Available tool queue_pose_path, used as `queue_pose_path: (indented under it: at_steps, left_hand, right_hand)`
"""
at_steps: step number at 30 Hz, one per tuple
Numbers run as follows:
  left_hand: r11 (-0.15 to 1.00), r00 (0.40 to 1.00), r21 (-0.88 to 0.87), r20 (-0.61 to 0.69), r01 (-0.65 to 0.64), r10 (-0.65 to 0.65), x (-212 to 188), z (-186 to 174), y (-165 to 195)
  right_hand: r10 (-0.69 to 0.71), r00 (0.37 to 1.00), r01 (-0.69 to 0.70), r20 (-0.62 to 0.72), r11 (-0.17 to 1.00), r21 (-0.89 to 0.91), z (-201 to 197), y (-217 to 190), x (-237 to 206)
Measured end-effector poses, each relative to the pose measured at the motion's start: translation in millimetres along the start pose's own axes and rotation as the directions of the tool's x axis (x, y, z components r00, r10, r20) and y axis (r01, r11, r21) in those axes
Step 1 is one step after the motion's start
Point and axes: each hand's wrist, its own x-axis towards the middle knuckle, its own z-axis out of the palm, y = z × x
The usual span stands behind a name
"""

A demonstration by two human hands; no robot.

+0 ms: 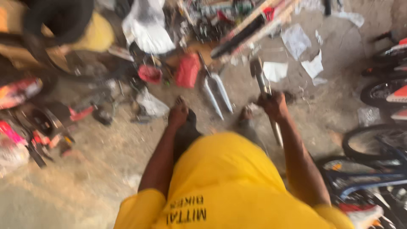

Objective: The person assembles a bicycle crankset by attaching a crank arm to the bottom bracket spindle and tightening it with a wrench. The person also handles a red plastic part and a small black component.

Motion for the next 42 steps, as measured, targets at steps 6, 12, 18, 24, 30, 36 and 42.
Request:
queue_pose_path:
  at_steps: [6, 12, 18, 24, 30, 36, 42]
  left_hand:
    - [0.989, 0.987, 0.142, 0.161, -0.047, 0.023, 20.9, -88.6, -110.3]
    - [0.988, 0.989, 0.018, -0.01, 0.151, -0.151, 47.4, -148.6, -150.0]
    - [0.988, 0.98, -0.097, 0.173, 0.117, -0.099, 53.6, -142.0, -93.8]
    - [0.988, 0.958, 0.119, 0.281, -0.099, 0.062, 57.2, -120.7, -41.0]
    - [0.984, 0.968, -0.048, 0.179, -0.17, 0.176, 73.9, -125.1, -24.6]
    - [0.998, 0.992, 0.061, 0.124, -0.03, 0.022, 76.0, -129.7, -42.3]
    - [0.997, 0.985, -0.058, 0.166, 0.048, -0.037, 73.8, -132.2, -55.3]
  right_hand:
    - [0.037, 0.999, -0.031, -0.039, 0.988, 0.15, 82.6, -69.0, -47.0]
    - [0.145, 0.989, -0.141, -0.017, 0.981, 0.134, 117.0, -100.1, -61.5]
    - [0.157, 0.986, -0.153, -0.051, 0.985, 0.077, 123.9, -103.6, -52.8]
    - [0.074, 0.99, -0.062, -0.118, 0.992, 0.109, 114.1, -111.1, -28.0]
    - [0.148, 0.988, -0.132, -0.046, 0.959, 0.25, 94.0, -122.3, -3.8]
    - [0.12, 0.992, -0.108, -0.047, 0.974, 0.2, 88.5, -114.2, 14.7]
    - [0.102, 0.995, -0.097, -0.014, 0.975, 0.199, 90.2, -119.7, 32.3]
